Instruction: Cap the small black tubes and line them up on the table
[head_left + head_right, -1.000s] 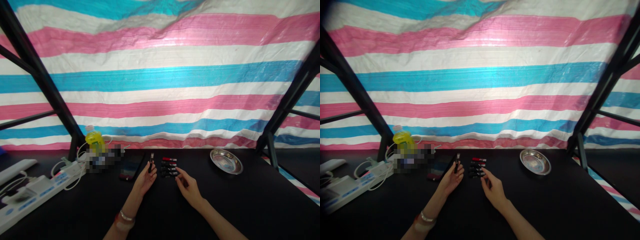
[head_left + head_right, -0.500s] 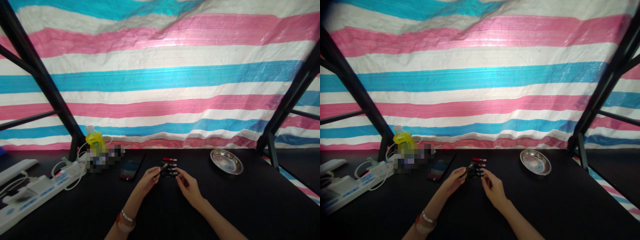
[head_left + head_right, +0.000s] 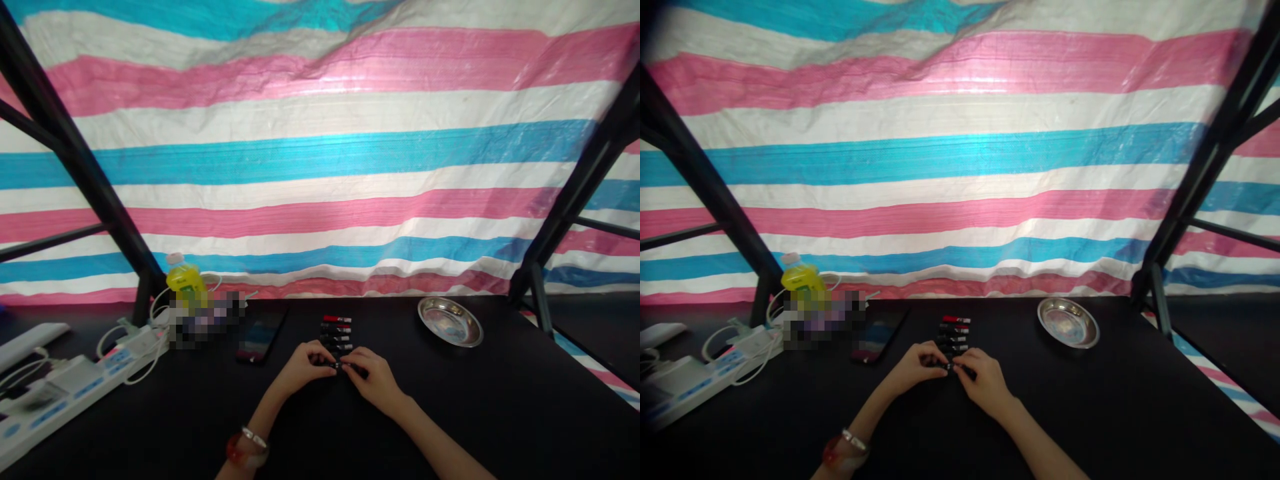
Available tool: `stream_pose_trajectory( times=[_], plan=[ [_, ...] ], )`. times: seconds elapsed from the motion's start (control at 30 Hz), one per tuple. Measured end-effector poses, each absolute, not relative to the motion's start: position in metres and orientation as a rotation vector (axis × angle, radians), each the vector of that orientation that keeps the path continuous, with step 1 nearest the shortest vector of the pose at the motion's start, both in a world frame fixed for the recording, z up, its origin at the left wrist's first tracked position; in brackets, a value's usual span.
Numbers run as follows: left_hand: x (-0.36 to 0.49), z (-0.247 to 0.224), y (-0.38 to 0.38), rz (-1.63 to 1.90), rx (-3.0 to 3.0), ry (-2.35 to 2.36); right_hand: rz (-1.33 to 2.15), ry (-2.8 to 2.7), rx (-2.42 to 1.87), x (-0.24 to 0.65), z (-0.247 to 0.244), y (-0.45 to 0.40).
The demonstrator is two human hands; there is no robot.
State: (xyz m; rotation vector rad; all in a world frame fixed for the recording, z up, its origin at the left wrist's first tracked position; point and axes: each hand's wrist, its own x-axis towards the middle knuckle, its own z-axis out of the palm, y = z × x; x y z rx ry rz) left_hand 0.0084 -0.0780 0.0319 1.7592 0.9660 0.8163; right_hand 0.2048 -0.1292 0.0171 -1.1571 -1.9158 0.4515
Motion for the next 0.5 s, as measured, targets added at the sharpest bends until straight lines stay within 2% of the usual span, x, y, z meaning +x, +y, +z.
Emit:
stream_pose_trajectory(
  times=[0.2, 0.5],
  plan=[
    [0.012, 0.042, -0.083, 0.766, 1.804, 1.035, 0.444, -2.022, -1.181, 0.207, 0.023, -0.130],
    [0.013, 0.045, -0.081, 0.922, 1.679, 1.153, 0.403, -1.990, -1.189, 0.209, 0.026, -0.131]
  ],
)
